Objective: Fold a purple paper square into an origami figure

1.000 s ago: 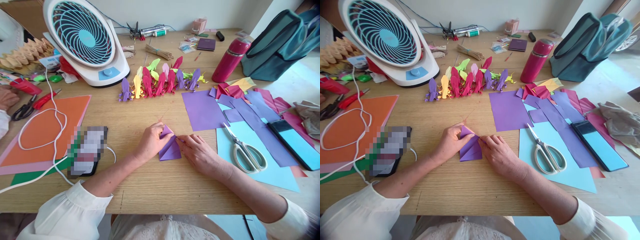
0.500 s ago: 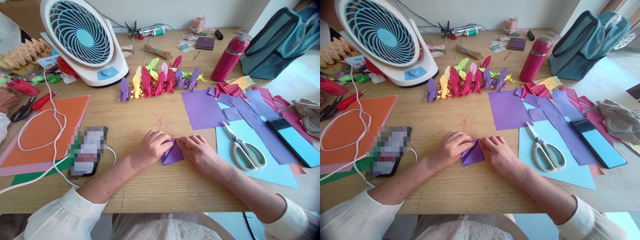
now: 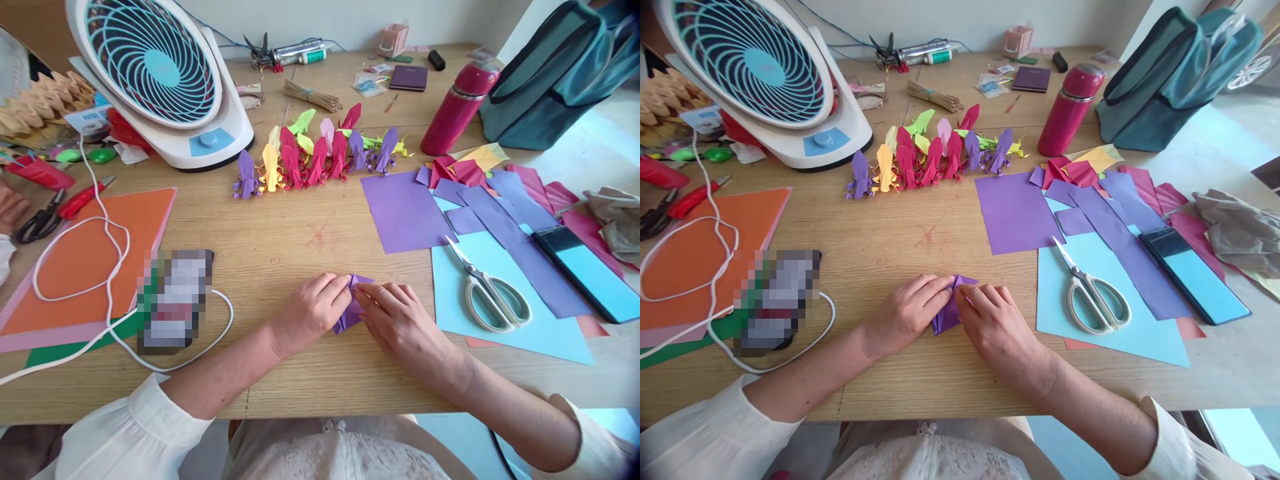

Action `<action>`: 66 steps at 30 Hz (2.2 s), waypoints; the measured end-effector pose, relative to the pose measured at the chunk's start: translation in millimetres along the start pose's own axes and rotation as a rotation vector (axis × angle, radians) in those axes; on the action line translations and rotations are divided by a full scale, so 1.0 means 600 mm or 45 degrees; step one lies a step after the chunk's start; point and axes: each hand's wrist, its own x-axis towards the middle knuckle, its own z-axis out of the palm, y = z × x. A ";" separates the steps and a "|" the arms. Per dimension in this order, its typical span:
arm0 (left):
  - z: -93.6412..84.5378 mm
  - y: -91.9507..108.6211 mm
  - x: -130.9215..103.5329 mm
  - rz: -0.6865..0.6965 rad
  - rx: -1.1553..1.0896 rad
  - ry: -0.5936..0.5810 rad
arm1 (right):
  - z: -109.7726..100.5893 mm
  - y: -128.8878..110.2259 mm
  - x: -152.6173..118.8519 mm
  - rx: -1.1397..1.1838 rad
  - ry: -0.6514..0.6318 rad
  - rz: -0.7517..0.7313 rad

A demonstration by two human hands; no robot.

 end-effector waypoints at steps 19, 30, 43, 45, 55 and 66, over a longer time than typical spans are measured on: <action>-0.007 0.009 -0.006 -0.030 -0.117 0.032 | -0.002 0.048 -0.004 0.192 0.058 -0.234; -0.014 0.030 -0.011 -0.114 -0.054 -0.078 | 0.006 0.035 -0.010 0.242 0.085 -0.107; -0.010 0.038 -0.015 -0.164 -0.073 -0.112 | -0.014 -0.010 -0.032 0.432 -0.031 0.179; -0.012 0.035 -0.019 -0.122 -0.074 -0.108 | -0.012 -0.011 -0.035 0.432 -0.024 0.175; -0.027 0.019 -0.029 0.035 -0.157 -0.156 | -0.004 0.004 -0.045 0.403 -0.033 0.017; -0.029 0.005 -0.033 0.075 -0.229 -0.229 | -0.008 0.014 -0.046 0.534 -0.042 0.042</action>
